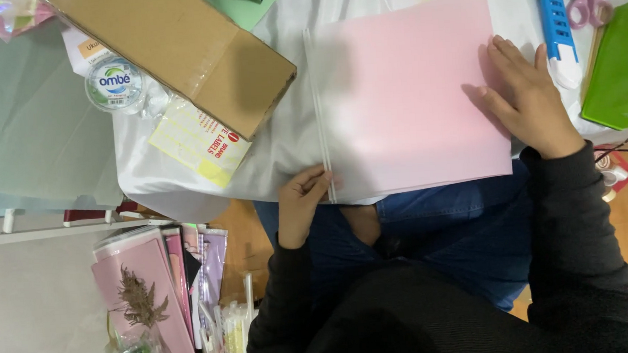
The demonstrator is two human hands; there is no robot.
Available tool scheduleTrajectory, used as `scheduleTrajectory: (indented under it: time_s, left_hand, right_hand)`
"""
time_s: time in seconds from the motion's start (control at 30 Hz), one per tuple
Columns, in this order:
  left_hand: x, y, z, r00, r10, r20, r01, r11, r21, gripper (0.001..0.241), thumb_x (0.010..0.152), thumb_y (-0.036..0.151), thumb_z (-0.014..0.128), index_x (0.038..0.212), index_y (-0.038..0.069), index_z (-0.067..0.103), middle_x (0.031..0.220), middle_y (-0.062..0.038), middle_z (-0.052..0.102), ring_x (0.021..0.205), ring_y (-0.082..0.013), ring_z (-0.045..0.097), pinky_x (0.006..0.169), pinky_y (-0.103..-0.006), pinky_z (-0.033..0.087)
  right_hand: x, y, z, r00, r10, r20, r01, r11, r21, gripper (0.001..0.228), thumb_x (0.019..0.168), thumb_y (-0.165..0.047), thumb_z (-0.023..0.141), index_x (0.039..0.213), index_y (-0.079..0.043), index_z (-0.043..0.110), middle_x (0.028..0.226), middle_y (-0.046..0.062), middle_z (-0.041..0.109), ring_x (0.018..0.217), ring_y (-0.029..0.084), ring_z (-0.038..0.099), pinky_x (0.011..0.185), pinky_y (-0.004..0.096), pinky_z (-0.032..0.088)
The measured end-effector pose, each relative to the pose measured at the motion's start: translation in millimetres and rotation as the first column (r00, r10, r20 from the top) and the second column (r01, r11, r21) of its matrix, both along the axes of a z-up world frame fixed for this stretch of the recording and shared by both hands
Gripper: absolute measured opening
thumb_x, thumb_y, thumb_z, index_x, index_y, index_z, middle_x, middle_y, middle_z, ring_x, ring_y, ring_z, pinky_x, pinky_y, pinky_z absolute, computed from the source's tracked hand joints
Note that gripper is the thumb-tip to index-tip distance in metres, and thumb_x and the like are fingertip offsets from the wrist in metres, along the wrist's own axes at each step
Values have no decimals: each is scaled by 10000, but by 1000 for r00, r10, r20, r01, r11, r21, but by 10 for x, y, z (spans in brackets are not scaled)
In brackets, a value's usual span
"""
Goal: The person wraps a small cardboard box with pink paper, folds the edges, and secures the paper with tape. They then cut a sheet of pink paper with a utility knife and fold it on the table.
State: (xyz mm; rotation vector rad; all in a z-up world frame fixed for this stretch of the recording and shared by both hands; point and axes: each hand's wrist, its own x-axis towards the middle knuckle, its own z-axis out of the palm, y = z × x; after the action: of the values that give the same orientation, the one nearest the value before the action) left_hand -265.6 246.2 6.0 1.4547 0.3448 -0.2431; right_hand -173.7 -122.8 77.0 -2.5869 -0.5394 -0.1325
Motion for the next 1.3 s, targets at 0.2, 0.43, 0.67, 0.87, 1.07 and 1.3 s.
scheduleTrajectory:
  time_s: [0.2,0.43,0.67,0.87,1.07,1.3]
  left_hand:
    - [5,3,68,999,-12,-45,8,997,-74,373,912,181,727,1247,18,718,1015,-151,805,911,-195,778,763,-262,636]
    - [-9,24,98,997,-31,-71,23,993,-116,381,912,173,720,1251,-1,703,1058,-169,797,954,-236,785,792,-283,648]
    - [-5,26,144,995,-61,-73,54,994,-91,347,921,185,711,1217,4,713,1036,-155,804,950,-223,788,805,-280,651]
    - [-2,36,116,996,-47,-72,39,994,-102,338,911,186,722,1193,-2,724,1037,-173,800,932,-248,791,791,-297,665]
    - [-11,34,87,997,-44,-58,40,997,-60,316,912,181,727,1179,11,735,1023,-155,805,934,-203,783,790,-273,660]
    - [-24,18,102,998,-50,-44,48,997,-56,294,924,173,718,1171,16,726,1030,-144,805,945,-206,781,784,-264,645]
  right_hand:
    - [83,-28,-204,999,18,29,-17,999,-48,588,1123,-232,470,1558,157,396,1594,391,408,1515,485,342,1222,673,51]
    - [70,-20,-262,998,13,59,-8,997,-74,571,1128,-229,500,1557,144,447,1610,367,427,1524,446,363,1212,700,59]
    - [62,-15,-266,997,12,71,-3,992,-125,567,1148,-236,468,1555,159,461,1613,376,439,1520,471,372,1209,697,65]
    - [54,-23,-266,997,17,72,-8,992,-124,570,1149,-246,462,1561,148,457,1616,367,434,1523,466,367,1214,692,70]
    - [67,-55,-313,995,25,95,-11,989,-146,556,1146,-240,472,1557,136,470,1615,354,451,1516,466,381,1210,700,102]
    - [56,-60,-314,995,18,102,-2,987,-162,571,1153,-272,445,1568,120,469,1620,333,453,1513,459,383,1211,678,128]
